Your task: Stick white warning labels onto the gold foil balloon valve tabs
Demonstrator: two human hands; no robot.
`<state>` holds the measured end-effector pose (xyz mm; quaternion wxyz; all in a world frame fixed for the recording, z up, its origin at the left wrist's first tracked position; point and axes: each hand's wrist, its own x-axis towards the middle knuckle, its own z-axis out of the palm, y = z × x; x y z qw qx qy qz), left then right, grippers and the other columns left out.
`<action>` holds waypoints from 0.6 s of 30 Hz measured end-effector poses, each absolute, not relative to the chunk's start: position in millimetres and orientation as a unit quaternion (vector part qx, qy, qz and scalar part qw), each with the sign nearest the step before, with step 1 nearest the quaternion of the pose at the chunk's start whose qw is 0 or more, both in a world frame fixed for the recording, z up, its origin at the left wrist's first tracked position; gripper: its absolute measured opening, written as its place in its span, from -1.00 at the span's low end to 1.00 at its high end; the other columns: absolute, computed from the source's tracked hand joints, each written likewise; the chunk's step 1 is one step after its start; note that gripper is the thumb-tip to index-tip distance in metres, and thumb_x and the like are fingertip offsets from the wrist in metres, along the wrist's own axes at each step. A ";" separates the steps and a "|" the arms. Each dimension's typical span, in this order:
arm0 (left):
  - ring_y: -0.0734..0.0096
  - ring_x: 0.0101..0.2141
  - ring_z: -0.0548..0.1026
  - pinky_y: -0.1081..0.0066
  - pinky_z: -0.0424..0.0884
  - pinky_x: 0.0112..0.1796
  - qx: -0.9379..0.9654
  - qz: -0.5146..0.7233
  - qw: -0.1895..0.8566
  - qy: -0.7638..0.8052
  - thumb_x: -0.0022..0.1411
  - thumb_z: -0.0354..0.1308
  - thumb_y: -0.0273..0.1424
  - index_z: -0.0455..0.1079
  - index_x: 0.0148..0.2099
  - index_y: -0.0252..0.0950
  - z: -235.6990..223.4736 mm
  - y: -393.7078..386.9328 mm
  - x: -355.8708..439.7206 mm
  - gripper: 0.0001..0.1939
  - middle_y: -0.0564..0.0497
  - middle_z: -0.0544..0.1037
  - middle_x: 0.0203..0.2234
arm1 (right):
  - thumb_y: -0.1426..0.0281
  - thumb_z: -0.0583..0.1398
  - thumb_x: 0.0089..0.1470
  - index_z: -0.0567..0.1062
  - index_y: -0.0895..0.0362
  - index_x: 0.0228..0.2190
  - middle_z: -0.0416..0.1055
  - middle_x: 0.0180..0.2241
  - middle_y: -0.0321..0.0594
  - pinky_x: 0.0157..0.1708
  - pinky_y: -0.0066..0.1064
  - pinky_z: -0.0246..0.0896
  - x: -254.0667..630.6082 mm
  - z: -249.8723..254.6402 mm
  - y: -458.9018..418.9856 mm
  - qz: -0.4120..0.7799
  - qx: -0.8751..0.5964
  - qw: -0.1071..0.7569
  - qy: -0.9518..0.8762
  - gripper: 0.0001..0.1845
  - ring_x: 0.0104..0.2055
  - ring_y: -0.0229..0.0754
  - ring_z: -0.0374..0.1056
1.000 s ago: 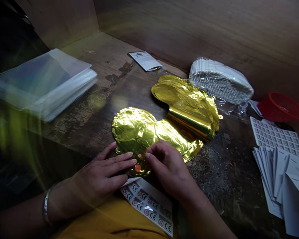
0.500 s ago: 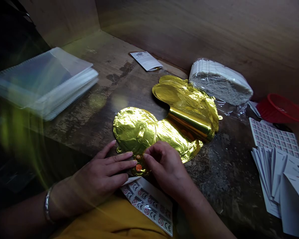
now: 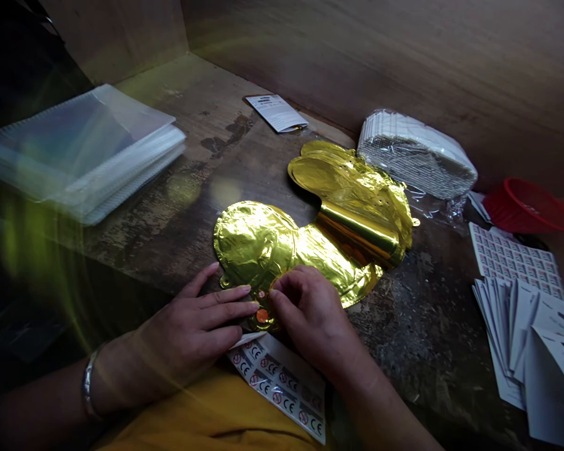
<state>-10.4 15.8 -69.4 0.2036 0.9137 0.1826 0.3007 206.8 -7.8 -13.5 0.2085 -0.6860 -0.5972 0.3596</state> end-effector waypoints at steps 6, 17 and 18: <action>0.26 0.15 0.36 -0.04 -0.24 0.29 0.914 0.300 0.199 0.187 0.31 0.13 -0.46 0.43 -0.28 -0.23 -65.9 16.9 -9.7 -0.91 0.09 0.52 0.04 | 0.34 0.17 0.10 0.44 0.11 -0.52 0.39 -0.47 -0.25 -0.40 -0.37 0.20 204.5 -13.0 -6.0 0.324 -0.696 0.178 -0.616 -0.81 -0.36 -0.17 0.34; 0.30 0.12 0.35 0.00 -0.22 0.27 0.934 0.277 0.148 0.172 0.30 0.15 -0.41 0.42 -0.32 -0.20 -61.7 21.7 -3.1 -0.90 0.02 0.45 0.11 | 0.23 0.25 0.08 0.37 0.10 -0.37 0.36 -0.37 -0.24 -0.32 -0.30 0.16 199.7 -20.0 -9.9 0.142 -0.733 0.152 -0.648 -0.78 -0.32 -0.13 0.27; 0.30 0.12 0.35 0.00 -0.23 0.27 0.934 0.277 0.146 0.169 0.31 0.14 -0.41 0.42 -0.32 -0.20 -61.5 22.0 -3.1 -0.89 0.02 0.45 0.11 | 0.19 0.27 0.05 0.36 0.10 -0.34 0.36 -0.36 -0.23 -0.33 -0.30 0.16 202.4 -22.8 -9.5 0.116 -0.747 0.153 -0.636 -0.72 -0.32 -0.12 0.28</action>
